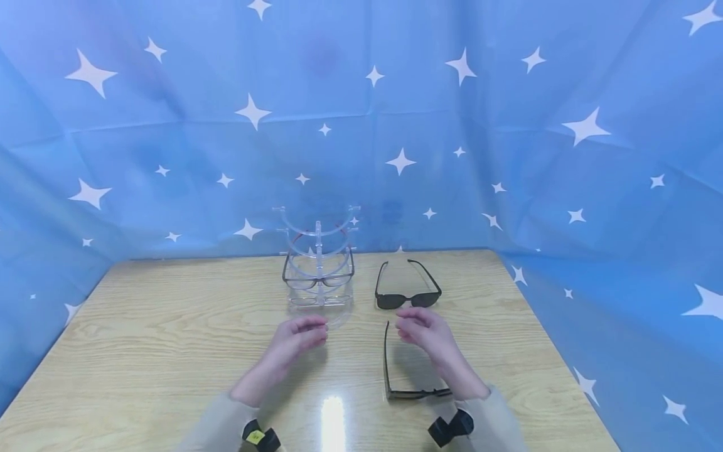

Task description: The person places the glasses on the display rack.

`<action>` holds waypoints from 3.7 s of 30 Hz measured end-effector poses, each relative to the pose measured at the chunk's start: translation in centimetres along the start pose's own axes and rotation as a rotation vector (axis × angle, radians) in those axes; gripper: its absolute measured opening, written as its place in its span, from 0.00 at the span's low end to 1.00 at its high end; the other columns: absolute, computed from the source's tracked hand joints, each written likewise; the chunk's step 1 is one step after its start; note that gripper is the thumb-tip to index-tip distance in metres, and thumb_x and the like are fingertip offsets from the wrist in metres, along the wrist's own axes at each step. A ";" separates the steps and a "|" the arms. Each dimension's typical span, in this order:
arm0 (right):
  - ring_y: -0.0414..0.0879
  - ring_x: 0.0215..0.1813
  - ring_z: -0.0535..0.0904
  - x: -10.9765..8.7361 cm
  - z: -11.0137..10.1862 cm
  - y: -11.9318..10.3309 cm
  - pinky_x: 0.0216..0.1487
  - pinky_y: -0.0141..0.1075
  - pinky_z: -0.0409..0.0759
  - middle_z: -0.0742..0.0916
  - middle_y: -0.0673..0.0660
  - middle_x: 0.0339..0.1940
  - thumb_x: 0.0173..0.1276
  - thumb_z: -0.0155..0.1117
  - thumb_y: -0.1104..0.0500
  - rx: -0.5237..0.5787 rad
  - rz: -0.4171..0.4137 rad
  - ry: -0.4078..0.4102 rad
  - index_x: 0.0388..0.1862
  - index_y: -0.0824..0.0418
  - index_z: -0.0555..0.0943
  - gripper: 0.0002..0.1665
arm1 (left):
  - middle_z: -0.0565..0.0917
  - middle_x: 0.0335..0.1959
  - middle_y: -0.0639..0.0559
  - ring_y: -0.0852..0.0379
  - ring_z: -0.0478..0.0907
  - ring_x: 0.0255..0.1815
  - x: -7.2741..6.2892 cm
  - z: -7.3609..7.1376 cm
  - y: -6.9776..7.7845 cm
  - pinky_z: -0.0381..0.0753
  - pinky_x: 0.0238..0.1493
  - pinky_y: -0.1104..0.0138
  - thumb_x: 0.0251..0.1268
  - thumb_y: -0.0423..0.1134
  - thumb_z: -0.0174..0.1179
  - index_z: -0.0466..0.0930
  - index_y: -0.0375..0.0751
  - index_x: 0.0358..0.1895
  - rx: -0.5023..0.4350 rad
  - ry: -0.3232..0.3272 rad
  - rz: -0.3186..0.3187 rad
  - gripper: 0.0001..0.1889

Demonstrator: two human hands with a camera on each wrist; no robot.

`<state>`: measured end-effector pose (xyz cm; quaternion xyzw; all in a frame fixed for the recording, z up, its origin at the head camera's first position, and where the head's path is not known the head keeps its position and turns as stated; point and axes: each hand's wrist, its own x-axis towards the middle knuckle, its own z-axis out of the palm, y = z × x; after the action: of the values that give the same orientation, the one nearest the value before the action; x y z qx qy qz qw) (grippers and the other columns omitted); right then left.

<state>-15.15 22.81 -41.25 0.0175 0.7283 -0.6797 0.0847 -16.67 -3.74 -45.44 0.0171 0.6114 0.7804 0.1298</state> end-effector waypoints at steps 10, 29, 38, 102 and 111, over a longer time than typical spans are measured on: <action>0.41 0.37 0.80 -1.2 -1.4 0.4 0.43 0.34 0.82 0.83 0.53 0.37 0.66 0.58 0.67 0.037 0.000 0.019 0.50 0.73 0.75 0.15 | 0.83 0.35 0.46 0.63 0.78 0.33 -0.2 2.4 -0.9 0.82 0.41 0.70 0.55 0.23 0.57 0.72 0.15 0.49 -0.012 -0.058 -0.001 0.18; 0.40 0.38 0.80 -2.8 -5.4 2.2 0.43 0.34 0.82 0.83 0.48 0.36 0.66 0.59 0.65 0.002 0.023 0.118 0.44 0.60 0.79 0.08 | 0.81 0.41 0.36 0.59 0.78 0.32 -0.1 6.6 -4.5 0.83 0.40 0.64 0.52 0.22 0.57 0.73 0.18 0.48 0.007 -0.099 -0.090 0.18; 0.39 0.39 0.80 -3.1 -7.2 2.9 0.42 0.32 0.82 0.84 0.48 0.35 0.66 0.60 0.64 -0.066 0.041 0.200 0.47 0.65 0.78 0.12 | 0.80 0.41 0.34 0.59 0.77 0.33 0.2 7.6 -5.8 0.83 0.41 0.64 0.48 0.21 0.58 0.73 0.18 0.47 0.022 -0.082 -0.081 0.19; 0.38 0.43 0.79 -4.3 -6.9 2.5 0.45 0.32 0.77 0.84 0.46 0.39 0.67 0.57 0.65 -0.015 0.087 0.038 0.48 0.60 0.78 0.11 | 0.80 0.41 0.41 0.58 0.78 0.36 -1.0 6.1 -1.7 0.82 0.43 0.67 0.47 0.23 0.62 0.73 0.24 0.51 0.021 -0.084 -0.050 0.23; 0.39 0.44 0.79 -4.2 -5.8 1.2 0.44 0.30 0.79 0.83 0.47 0.41 0.67 0.56 0.67 0.030 0.012 -0.032 0.49 0.61 0.77 0.12 | 0.80 0.40 0.45 0.59 0.78 0.37 -1.9 4.8 0.0 0.81 0.43 0.69 0.47 0.23 0.62 0.73 0.24 0.52 0.006 -0.077 -0.013 0.23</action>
<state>-11.46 29.02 -41.48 0.0122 0.7166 -0.6901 0.1003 -13.94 0.42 -43.93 0.0435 0.6085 0.7765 0.1579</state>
